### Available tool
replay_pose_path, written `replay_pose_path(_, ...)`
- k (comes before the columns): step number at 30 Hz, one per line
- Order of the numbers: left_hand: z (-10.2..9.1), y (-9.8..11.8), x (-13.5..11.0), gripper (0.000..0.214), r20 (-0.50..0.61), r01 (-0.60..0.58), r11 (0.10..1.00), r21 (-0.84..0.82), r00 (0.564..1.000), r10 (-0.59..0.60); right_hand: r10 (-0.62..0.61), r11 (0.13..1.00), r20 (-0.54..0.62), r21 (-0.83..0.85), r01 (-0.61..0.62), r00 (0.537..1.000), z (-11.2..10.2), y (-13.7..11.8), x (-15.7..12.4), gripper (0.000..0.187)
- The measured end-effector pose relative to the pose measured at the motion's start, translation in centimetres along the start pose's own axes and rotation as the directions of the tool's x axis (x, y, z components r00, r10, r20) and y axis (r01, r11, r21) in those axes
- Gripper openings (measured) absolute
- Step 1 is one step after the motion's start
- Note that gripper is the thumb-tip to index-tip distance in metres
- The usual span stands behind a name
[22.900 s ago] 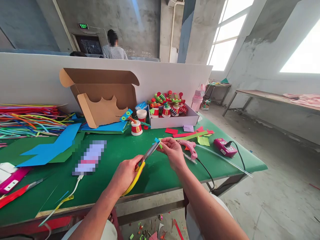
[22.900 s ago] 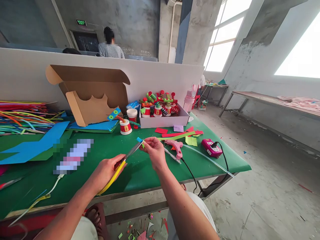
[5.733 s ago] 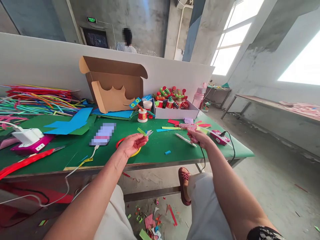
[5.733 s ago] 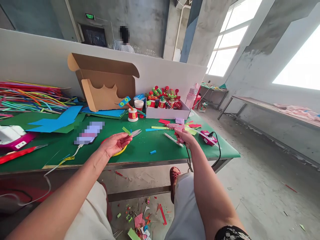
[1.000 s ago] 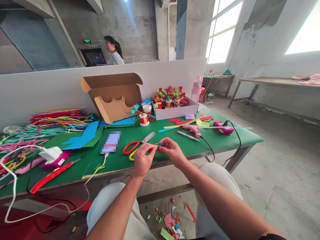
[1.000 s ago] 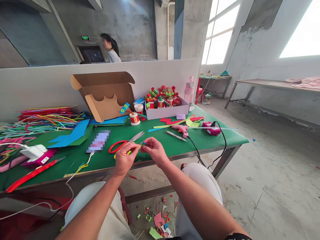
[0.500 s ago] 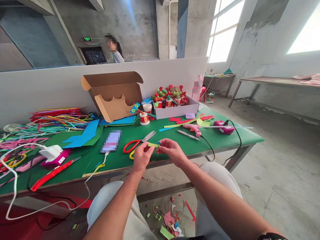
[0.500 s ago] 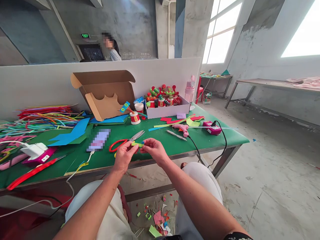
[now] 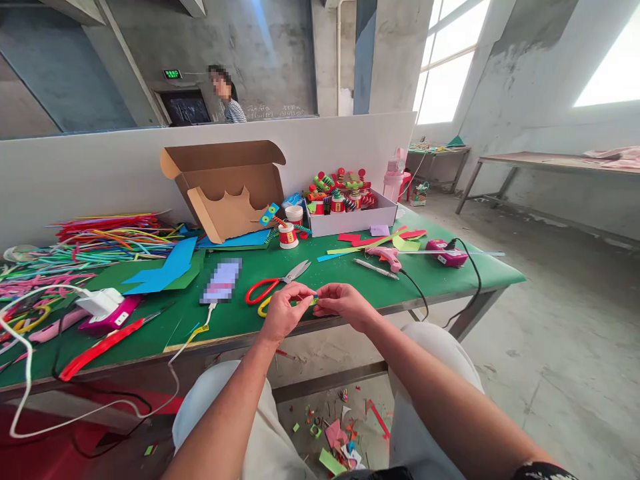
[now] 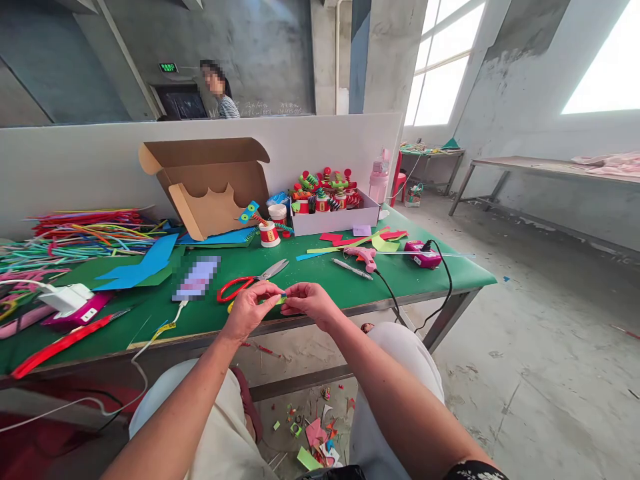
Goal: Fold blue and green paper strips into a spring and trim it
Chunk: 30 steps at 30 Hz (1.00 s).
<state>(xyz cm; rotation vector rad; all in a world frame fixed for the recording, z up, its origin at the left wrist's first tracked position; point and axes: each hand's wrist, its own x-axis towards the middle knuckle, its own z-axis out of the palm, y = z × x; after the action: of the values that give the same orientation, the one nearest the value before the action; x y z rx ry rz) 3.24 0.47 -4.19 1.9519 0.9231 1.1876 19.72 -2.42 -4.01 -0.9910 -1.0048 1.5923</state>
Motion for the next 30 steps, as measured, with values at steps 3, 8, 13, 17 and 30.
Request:
replay_pose_path(3,-0.1,0.2,-0.2,0.013,0.0,-0.108,0.991,0.073,0.994,0.108,0.01,0.999,0.017,0.044,-0.01,1.0,-0.2,-0.2,-0.1,0.035)
replay_pose_path(8,-0.5,0.7,-0.4,0.016,0.048,-0.248,0.953,0.174,0.969,0.243,0.037,0.992,0.056,0.12,-0.043,0.998,-0.5,-0.6,-0.2,0.026)
replay_pose_path(13,-0.8,0.7,-0.4,0.025,0.111,-0.358,0.896,0.263,0.934,0.341,0.066,0.98,0.055,0.184,-0.075,0.996,-0.6,-0.7,0.0,0.013)
replay_pose_path(17,-0.7,0.6,-0.5,0.025,0.11,-0.342,0.907,0.244,0.939,0.325,0.017,0.981,0.003,0.192,-0.018,1.0,-0.4,-0.3,0.0,0.021)
replay_pose_path(30,0.6,0.5,-0.1,0.031,-0.066,0.181,0.929,-0.323,0.975,-0.213,-0.121,0.953,-0.179,0.254,0.164,0.976,0.7,-0.1,0.5,0.036)
